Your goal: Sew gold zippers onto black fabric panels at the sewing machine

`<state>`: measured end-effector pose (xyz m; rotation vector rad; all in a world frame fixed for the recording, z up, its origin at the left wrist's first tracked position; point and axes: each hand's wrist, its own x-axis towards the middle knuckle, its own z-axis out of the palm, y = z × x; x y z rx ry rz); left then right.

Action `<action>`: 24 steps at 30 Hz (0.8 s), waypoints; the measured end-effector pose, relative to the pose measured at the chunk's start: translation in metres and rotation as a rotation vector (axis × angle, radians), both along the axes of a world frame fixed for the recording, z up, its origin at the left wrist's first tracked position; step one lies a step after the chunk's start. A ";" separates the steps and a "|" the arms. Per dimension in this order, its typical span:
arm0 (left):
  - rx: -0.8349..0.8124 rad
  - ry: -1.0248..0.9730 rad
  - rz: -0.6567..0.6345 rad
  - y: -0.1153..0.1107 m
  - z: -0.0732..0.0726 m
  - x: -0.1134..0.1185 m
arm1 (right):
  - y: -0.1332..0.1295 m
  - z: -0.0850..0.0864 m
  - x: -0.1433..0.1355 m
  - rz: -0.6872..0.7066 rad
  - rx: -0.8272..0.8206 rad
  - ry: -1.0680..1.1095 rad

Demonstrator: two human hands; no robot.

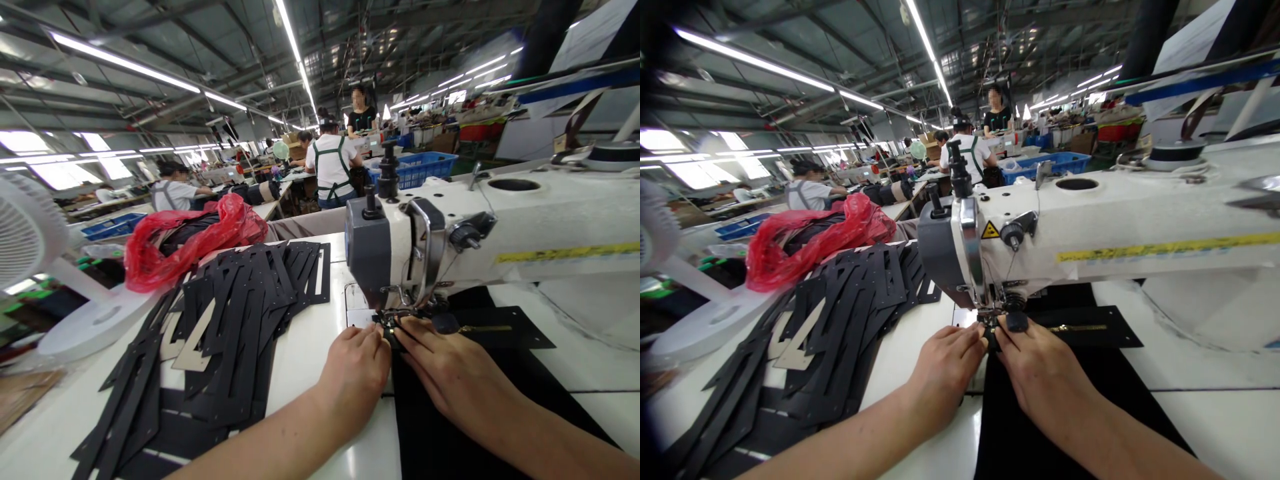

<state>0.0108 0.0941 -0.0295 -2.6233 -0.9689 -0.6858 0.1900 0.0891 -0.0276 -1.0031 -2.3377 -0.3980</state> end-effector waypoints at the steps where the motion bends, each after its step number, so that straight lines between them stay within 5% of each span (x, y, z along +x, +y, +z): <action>1: -0.016 -0.003 0.002 0.000 0.000 0.000 | 0.000 0.000 0.000 0.001 -0.001 0.002; 11: -0.035 -0.030 0.042 0.002 -0.003 0.001 | 0.003 0.002 -0.001 0.017 0.025 0.018; 24: -0.015 -0.039 0.054 0.010 -0.007 0.002 | 0.008 0.001 0.001 0.015 -0.143 0.015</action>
